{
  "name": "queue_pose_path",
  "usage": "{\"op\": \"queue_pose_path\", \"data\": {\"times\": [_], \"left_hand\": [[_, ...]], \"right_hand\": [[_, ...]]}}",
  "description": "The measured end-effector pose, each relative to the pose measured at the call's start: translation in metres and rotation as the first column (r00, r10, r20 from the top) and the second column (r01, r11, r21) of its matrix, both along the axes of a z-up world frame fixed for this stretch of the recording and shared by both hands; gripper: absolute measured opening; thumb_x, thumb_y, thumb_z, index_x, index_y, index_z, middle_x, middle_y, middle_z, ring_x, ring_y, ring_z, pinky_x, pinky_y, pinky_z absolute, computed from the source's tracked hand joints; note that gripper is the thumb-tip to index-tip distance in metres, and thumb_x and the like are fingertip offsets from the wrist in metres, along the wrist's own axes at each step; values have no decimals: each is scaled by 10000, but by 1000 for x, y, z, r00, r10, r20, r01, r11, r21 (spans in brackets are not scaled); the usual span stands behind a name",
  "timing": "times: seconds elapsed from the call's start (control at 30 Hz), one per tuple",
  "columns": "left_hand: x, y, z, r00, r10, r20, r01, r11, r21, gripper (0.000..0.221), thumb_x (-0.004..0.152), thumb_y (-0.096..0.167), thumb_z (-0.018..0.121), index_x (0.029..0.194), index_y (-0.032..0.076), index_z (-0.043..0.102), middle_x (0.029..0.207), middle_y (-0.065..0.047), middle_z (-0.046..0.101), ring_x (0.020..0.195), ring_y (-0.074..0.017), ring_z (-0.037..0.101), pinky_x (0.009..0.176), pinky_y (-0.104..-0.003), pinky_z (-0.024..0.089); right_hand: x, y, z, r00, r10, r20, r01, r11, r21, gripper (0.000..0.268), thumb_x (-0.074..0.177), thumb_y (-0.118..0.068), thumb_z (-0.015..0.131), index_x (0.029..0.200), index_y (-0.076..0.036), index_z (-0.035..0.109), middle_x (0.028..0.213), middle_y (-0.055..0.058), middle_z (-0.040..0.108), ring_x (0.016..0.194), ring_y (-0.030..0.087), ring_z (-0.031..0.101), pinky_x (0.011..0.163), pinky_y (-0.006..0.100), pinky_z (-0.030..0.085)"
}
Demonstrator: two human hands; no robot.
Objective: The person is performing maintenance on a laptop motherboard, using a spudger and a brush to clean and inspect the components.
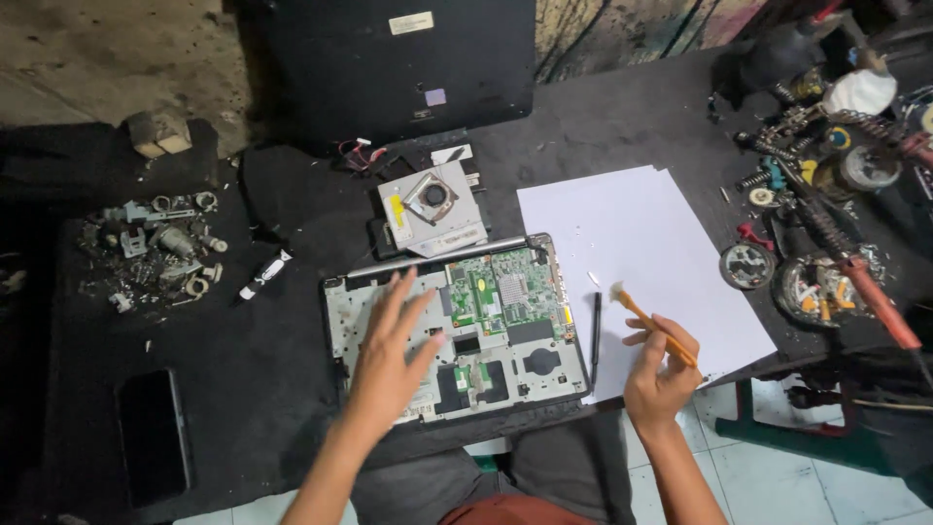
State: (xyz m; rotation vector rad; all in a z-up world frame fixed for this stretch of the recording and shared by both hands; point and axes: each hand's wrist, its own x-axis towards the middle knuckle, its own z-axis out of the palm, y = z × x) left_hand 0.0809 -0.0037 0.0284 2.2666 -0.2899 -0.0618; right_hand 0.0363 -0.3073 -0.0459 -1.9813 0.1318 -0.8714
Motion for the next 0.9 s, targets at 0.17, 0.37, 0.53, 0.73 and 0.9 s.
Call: {"op": "queue_pose_path", "data": {"times": [0.17,0.37,0.53,0.73,0.9], "left_hand": [[-43,20,-71,995,-17,94,-8,966,258,631,1041,400,532,1608,176,369,1716,-65,215,1592,-313,139,1281,-560,103],[-46,17,-70,987,-14,159,-36,952,305,614,1069,433,484,1617,186,358,1705,-59,254,1590,-304,162,1289,-551,118],[-48,18,-70,984,4,181,-57,955,291,603,1070,436,494,1603,179,386,1692,-66,287,1583,-305,195,1294,-549,147],[-45,21,-68,977,116,180,-127,991,49,477,1103,291,438,1552,130,440,1612,-83,459,1540,-285,356,1299,-499,206],[-50,21,-67,969,237,74,-221,959,-175,477,1121,291,339,1554,112,425,1594,-145,469,1506,-297,414,1306,-456,233]], "right_hand": [[9,28,33,964,164,-208,-172,985,-24,179,1097,-96,478,1134,33,596,924,165,685,742,247,730,740,316,568],[67,72,34,677,585,-446,-617,782,90,276,1053,-261,531,894,-84,671,747,20,672,688,135,569,633,278,423],[101,84,6,871,376,-316,-487,748,-451,37,1062,-103,603,1078,-97,571,768,53,628,589,200,532,484,336,350],[98,115,27,447,806,-388,-877,308,-369,274,873,137,478,976,-108,543,644,-43,550,528,98,585,419,211,531],[91,131,44,473,752,-460,-875,338,-347,531,714,206,514,1127,-111,618,718,-32,624,558,131,655,457,239,593]]}}
